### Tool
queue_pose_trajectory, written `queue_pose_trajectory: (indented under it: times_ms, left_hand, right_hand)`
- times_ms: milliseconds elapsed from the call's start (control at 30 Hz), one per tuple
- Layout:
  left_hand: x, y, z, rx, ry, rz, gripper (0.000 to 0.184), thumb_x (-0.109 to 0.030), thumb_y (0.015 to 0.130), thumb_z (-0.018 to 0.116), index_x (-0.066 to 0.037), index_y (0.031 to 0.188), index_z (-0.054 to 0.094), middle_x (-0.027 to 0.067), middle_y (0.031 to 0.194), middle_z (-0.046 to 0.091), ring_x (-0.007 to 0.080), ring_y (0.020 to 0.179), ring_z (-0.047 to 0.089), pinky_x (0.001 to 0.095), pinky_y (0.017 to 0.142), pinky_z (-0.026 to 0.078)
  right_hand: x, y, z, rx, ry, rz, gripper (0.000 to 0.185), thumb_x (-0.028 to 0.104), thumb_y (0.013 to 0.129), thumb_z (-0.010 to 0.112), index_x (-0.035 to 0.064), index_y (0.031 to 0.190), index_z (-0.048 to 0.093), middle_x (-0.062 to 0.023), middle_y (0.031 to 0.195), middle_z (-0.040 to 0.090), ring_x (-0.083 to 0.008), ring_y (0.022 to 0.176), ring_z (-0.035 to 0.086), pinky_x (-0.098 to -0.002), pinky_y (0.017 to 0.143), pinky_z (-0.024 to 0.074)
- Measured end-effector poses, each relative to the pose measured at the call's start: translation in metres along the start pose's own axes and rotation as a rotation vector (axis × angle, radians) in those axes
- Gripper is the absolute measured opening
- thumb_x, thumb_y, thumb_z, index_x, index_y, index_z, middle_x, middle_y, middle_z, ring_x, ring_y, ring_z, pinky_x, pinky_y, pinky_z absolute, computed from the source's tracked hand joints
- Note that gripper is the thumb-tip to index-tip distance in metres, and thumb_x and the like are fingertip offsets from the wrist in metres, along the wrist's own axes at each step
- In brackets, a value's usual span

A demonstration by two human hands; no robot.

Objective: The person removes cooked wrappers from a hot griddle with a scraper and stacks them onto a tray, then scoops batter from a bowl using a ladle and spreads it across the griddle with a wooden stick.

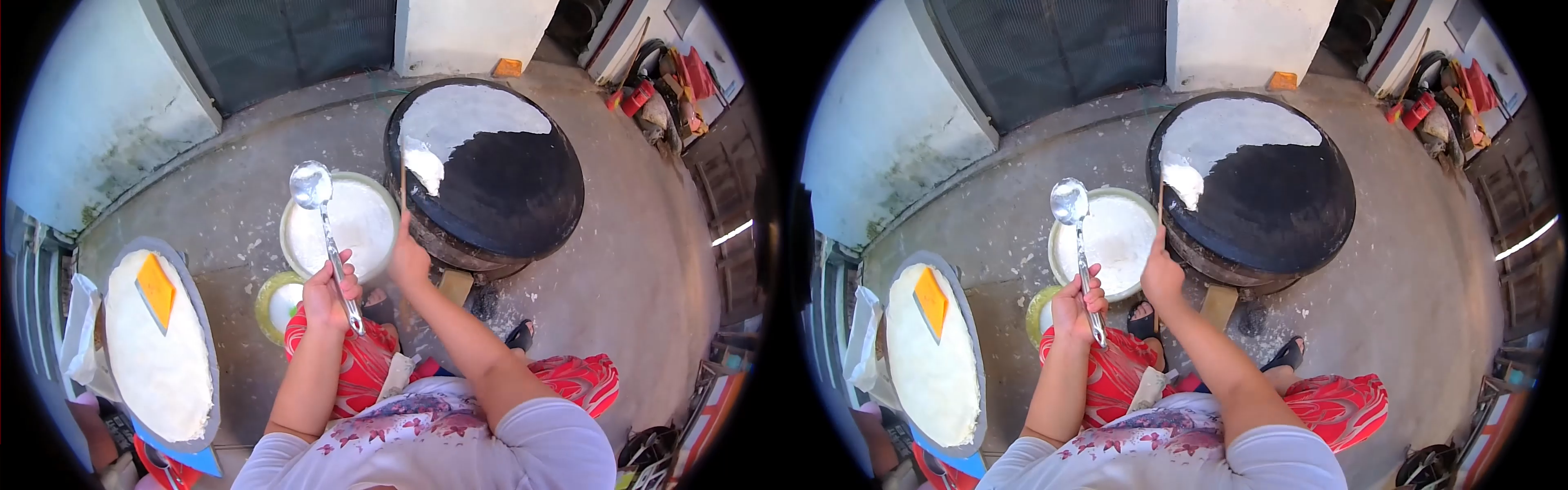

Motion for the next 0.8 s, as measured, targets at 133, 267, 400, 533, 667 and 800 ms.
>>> queue_pose_trajectory:
  times_ms: [133,267,400,533,667,800]
  left_hand:
    - [0.000,-0.002,-0.003,-0.012,-0.012,-0.022,0.032,-0.020,0.091,0.029,0.004,0.105,0.045,0.0071,0.072,0.045,0.0129,0.052,0.038,0.0243,0.043,0.032]
    - [-0.004,0.000,-0.006,-0.014,0.001,-0.011,0.032,-0.020,0.091,0.028,0.004,0.105,0.044,0.0072,0.072,0.045,0.0128,0.053,0.038,0.0244,0.043,0.033]
    - [-0.004,-0.002,-0.002,0.016,0.014,0.019,0.032,-0.020,0.092,0.028,0.004,0.105,0.044,0.0075,0.073,0.045,0.0126,0.053,0.038,0.0244,0.044,0.032]
    - [-0.001,-0.003,-0.005,0.022,0.028,-0.007,0.031,-0.018,0.091,0.029,0.006,0.104,0.044,0.0077,0.073,0.045,0.0126,0.053,0.038,0.0244,0.044,0.033]
    - [-0.001,-0.002,-0.004,-0.015,0.063,0.017,0.030,-0.017,0.091,0.029,0.006,0.104,0.044,0.0076,0.073,0.045,0.0123,0.053,0.038,0.0237,0.044,0.032]
    - [0.001,-0.002,0.001,0.032,0.072,0.035,0.031,-0.018,0.091,0.029,0.006,0.103,0.044,0.0077,0.073,0.045,0.0125,0.052,0.038,0.0239,0.044,0.033]
  right_hand:
    - [-0.022,0.015,-0.003,-0.073,0.011,0.119,0.069,0.009,0.079,0.041,0.0004,0.134,0.001,-0.0253,0.092,0.056,-0.0354,0.073,0.059,-0.0416,0.062,0.0469]
    - [-0.035,-0.057,-0.027,-0.075,0.165,0.195,0.073,0.009,0.076,0.044,0.0049,0.136,0.002,-0.0220,0.078,0.059,-0.0349,0.068,0.058,-0.0427,0.062,0.0453]
    - [-0.017,-0.026,0.004,-0.119,0.062,0.062,0.073,0.010,0.076,0.044,0.0068,0.136,0.003,-0.0221,0.081,0.058,-0.0352,0.070,0.058,-0.0424,0.063,0.0452]
    - [-0.045,-0.038,-0.014,-0.168,0.145,0.225,0.073,0.009,0.076,0.043,0.0123,0.136,0.002,-0.0222,0.082,0.058,-0.0362,0.071,0.058,-0.0430,0.064,0.0448]
    - [-0.048,-0.087,-0.023,-0.069,0.205,0.248,0.075,0.007,0.076,0.044,0.0118,0.136,0.001,-0.0232,0.079,0.059,-0.0357,0.068,0.058,-0.0430,0.061,0.0443]
    - [-0.037,-0.048,0.002,-0.140,0.039,0.091,0.071,0.007,0.078,0.040,0.0081,0.136,-0.001,-0.0247,0.084,0.058,-0.0368,0.071,0.058,-0.0437,0.065,0.0455]
Point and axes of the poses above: each hand's wrist, its own y-axis towards the middle knuckle, its own z-axis out of the palm, x = y × z, the point moved 8 cm from there along y, towards the middle knuckle
